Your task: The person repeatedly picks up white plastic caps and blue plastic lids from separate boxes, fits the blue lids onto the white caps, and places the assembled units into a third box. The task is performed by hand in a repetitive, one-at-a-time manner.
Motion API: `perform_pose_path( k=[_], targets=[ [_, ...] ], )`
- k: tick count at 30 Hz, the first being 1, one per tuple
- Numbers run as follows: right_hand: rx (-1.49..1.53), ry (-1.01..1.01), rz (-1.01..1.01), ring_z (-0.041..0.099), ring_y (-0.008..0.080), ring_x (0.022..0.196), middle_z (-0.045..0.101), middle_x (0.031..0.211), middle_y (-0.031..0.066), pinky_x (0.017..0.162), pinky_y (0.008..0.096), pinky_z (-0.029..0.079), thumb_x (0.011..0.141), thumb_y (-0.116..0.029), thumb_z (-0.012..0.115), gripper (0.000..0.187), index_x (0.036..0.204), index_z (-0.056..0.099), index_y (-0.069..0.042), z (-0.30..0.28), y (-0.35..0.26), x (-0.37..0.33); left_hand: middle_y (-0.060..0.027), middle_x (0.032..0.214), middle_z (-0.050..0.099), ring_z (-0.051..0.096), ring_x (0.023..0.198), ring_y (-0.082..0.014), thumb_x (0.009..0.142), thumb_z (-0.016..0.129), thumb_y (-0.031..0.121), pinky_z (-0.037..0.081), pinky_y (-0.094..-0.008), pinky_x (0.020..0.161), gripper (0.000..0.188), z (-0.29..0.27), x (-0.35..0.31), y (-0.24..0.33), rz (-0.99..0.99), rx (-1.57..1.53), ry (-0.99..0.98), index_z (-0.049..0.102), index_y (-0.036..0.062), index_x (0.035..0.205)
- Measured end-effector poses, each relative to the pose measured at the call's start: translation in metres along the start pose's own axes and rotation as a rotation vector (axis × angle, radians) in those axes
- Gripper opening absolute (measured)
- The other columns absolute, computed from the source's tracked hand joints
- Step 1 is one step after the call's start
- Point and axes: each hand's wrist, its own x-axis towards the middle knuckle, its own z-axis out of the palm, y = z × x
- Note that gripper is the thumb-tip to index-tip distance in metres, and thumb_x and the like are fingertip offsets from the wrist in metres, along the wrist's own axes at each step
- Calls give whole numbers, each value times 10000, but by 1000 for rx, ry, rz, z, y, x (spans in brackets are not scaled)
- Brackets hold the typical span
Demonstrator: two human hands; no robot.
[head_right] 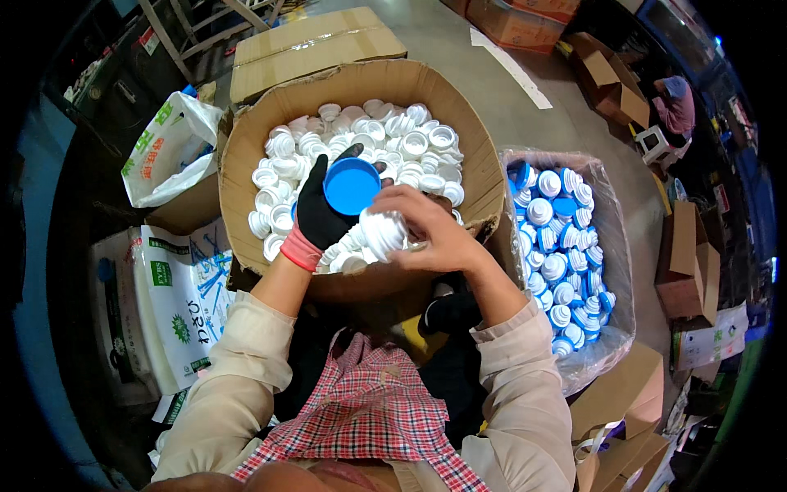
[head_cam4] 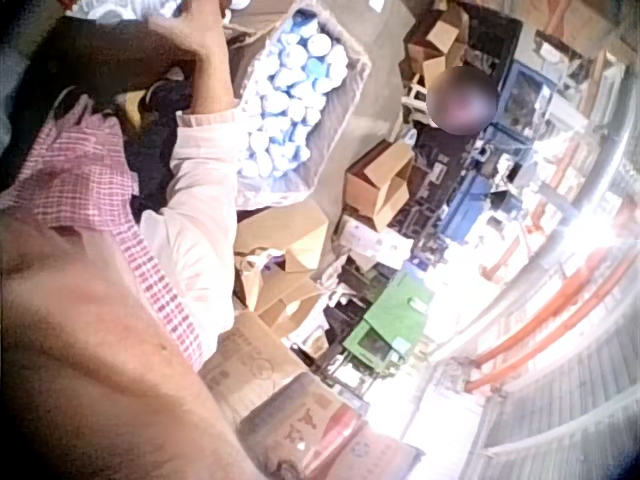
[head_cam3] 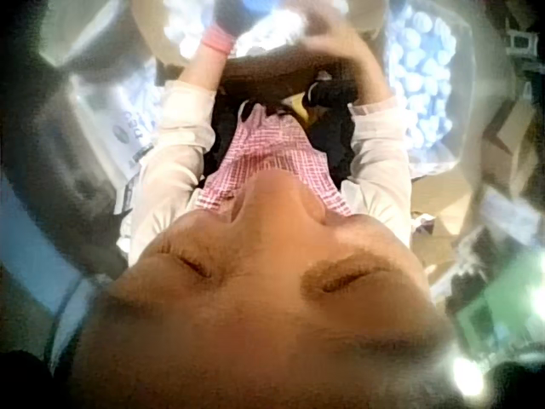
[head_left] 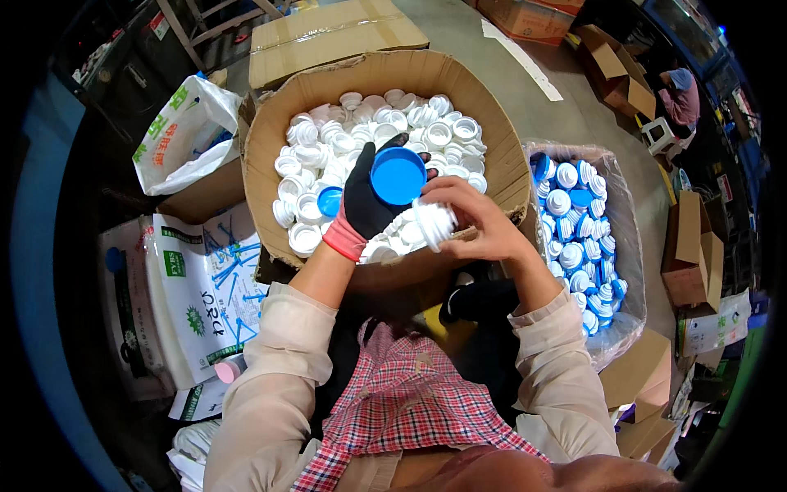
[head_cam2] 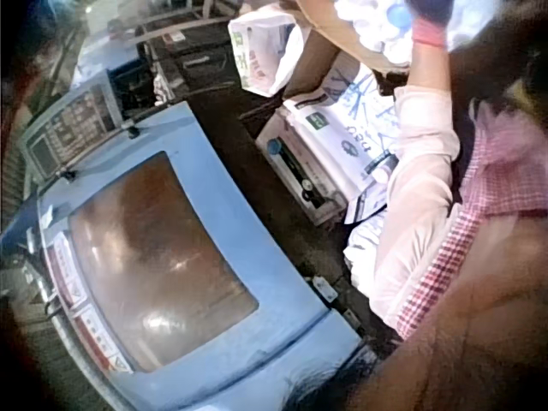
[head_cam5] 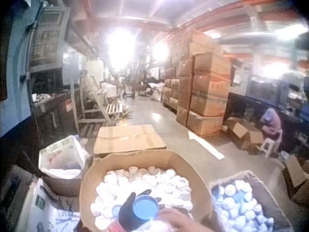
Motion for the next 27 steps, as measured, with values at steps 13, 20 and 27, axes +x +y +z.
perform_pose_path(
  k=[13, 20, 27],
  targets=[
    [-451, 477, -128, 542, 308, 1037, 542, 1104, 137, 865, 377, 470, 673, -119, 812, 618, 1225, 550, -30, 30, -4, 24, -144, 1290, 555, 576, 1136, -226, 960, 557, 137, 477, -340, 955, 455, 9, -14, -14, 418, 1068, -43, 415, -5, 1368],
    [-496, 505, -128, 543, 307, 1022, 542, 1104, 141, 852, 380, 471, 651, -120, 827, 630, 1213, 556, -32, 34, 0, 28, -149, 1378, 493, 524, 1196, -231, 980, 498, 111, 394, -347, 1042, 432, 3, -14, -13, 563, 1406, -77, 393, -17, 1379],
    [-497, 523, -114, 540, 309, 1013, 540, 1095, 143, 852, 382, 465, 633, -102, 830, 642, 1210, 555, -35, 38, -1, 27, -152, 1359, 501, 529, 1185, -229, 992, 476, 107, 412, -353, 1024, 398, 3, -15, -14, 541, 1402, -38, 414, -24, 1363]
  ],
)
